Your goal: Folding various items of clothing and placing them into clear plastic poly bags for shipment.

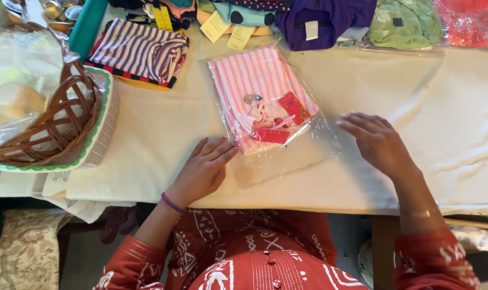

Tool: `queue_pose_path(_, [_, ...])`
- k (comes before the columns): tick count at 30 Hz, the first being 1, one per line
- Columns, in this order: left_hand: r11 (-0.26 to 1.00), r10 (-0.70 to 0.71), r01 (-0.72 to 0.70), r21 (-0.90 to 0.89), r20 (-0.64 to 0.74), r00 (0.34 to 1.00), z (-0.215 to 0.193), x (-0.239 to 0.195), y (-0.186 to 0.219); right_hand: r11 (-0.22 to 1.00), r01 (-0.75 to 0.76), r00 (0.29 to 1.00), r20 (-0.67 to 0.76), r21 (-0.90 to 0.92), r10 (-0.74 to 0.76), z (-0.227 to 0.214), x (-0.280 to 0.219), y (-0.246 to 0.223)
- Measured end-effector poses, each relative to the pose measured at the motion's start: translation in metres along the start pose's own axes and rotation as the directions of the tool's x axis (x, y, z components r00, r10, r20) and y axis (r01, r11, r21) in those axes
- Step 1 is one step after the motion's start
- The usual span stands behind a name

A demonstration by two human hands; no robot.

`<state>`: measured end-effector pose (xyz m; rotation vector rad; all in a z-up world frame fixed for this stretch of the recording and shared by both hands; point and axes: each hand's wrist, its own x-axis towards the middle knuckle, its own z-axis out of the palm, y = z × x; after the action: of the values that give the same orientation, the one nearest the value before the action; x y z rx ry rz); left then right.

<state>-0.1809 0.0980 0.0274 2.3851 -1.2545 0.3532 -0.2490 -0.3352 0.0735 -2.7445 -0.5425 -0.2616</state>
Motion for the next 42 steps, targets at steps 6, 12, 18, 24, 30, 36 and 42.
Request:
queue_pose_path(6, [0.997, 0.035, -0.028, -0.078, 0.090, 0.995, 0.020, 0.009, -0.003, 0.971, 0.215, 0.975, -0.030, -0.101, -0.219, 0.029, 0.021, 0.029])
queue_pose_path(12, [0.989, -0.047, 0.051, -0.136, 0.034, 0.998, 0.010, 0.012, 0.001, 0.848, 0.011, 1.000, 0.000, 0.530, -0.013, 0.067, 0.024, 0.069])
queue_pose_path(18, [0.955, -0.051, 0.037, -0.295, -0.043, 0.998, 0.021, 0.021, 0.007, 0.788, -0.188, 0.972, -0.002, 0.586, 0.233, 0.095, 0.027, 0.097])
queue_pose_path(24, [0.666, -0.597, 0.489, -0.563, -0.011, 0.802, 0.039, 0.035, 0.006, 0.599, -0.200, 0.937, -0.027, 0.776, 0.348, 0.104, 0.050, 0.076])
queue_pose_path(30, [0.687, -0.631, 0.464, -0.559, -0.142, 0.763, 0.043, 0.038, 0.007, 0.673, -0.177, 0.930, -0.102, 0.718, 0.353, 0.098, 0.045, 0.069])
queue_pose_path(36, [0.294, -0.729, 0.307, -0.905, -0.005, 0.684, 0.063, 0.019, -0.028, 0.915, 0.084, 0.996, -0.055, 0.394, -0.068, 0.047, 0.058, 0.019])
queue_pose_path(42, [0.012, -0.612, 0.266, -0.964, 0.203, 0.764, 0.042, 0.018, -0.021, 0.984, 0.044, 0.997, -0.074, 0.174, -0.031, 0.058, 0.055, 0.021])
